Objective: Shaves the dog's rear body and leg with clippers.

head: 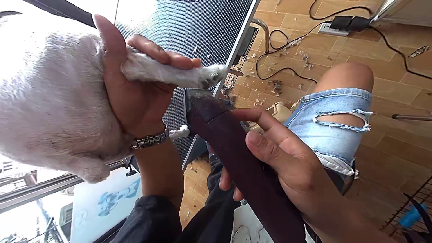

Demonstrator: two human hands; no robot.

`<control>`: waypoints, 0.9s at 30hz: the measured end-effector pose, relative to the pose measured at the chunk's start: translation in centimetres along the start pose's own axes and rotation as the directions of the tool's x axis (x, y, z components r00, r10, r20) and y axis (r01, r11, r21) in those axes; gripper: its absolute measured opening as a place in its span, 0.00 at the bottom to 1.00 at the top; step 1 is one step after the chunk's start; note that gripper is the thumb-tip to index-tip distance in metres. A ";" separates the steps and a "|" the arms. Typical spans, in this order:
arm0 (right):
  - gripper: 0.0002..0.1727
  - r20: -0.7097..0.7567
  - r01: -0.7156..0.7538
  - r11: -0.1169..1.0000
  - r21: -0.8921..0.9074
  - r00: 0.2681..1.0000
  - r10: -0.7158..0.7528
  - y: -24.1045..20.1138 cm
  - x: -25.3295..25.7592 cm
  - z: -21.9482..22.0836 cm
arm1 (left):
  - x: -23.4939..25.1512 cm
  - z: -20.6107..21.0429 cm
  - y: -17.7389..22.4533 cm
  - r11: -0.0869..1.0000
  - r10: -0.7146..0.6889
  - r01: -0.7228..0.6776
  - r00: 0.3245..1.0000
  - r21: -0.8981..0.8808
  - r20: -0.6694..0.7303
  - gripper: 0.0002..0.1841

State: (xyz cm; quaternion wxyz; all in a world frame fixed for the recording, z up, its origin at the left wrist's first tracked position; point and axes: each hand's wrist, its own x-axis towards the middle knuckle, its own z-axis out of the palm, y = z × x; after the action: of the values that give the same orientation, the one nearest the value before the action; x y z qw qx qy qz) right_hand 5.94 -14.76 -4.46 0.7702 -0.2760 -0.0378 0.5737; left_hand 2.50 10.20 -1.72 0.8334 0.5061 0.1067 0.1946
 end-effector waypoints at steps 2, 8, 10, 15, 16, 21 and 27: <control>0.18 0.000 0.003 1.000 0.012 1.000 -0.003 -0.1 -0.1 -0.1 | -0.2 -0.2 0.0 0.998 0.004 -0.005 1.000 -0.064 -0.019 0.39; 0.18 -0.002 0.008 0.999 0.041 1.000 -0.008 -0.1 -0.2 -0.4 | -0.1 0.1 0.2 1.000 0.018 -0.018 1.000 -0.010 0.004 0.41; 0.18 0.003 0.002 0.999 0.035 1.000 -0.002 -0.3 -0.1 -0.5 | -0.2 0.0 0.2 0.997 0.046 -0.047 0.999 -0.053 -0.018 0.41; 0.18 0.001 -0.005 1.000 0.010 1.000 0.005 -0.6 -0.1 -0.6 | -0.6 0.5 0.3 0.997 0.049 -0.053 0.996 -0.058 -0.068 0.41; 0.18 -0.002 -0.006 1.000 0.000 1.000 0.006 -0.6 -0.1 -0.6 | -0.6 0.5 0.3 0.997 0.056 -0.060 0.996 -0.056 -0.067 0.41; 0.18 -0.002 -0.053 0.999 0.004 0.999 0.053 -0.9 0.1 -0.4 | -0.6 0.1 0.1 0.996 0.085 -0.086 0.996 -0.033 -0.036 0.39; 0.19 0.023 -0.059 0.997 0.049 0.998 0.058 -1.6 0.7 -0.7 | -0.1 -1.3 -0.1 0.984 0.166 -0.163 0.985 -0.068 0.051 0.32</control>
State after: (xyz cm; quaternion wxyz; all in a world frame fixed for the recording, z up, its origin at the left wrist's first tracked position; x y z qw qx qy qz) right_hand 7.79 -14.67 -4.47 0.7593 -0.2517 -0.0234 0.5997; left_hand 1.95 11.20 -2.42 0.8329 0.4917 0.0346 0.2516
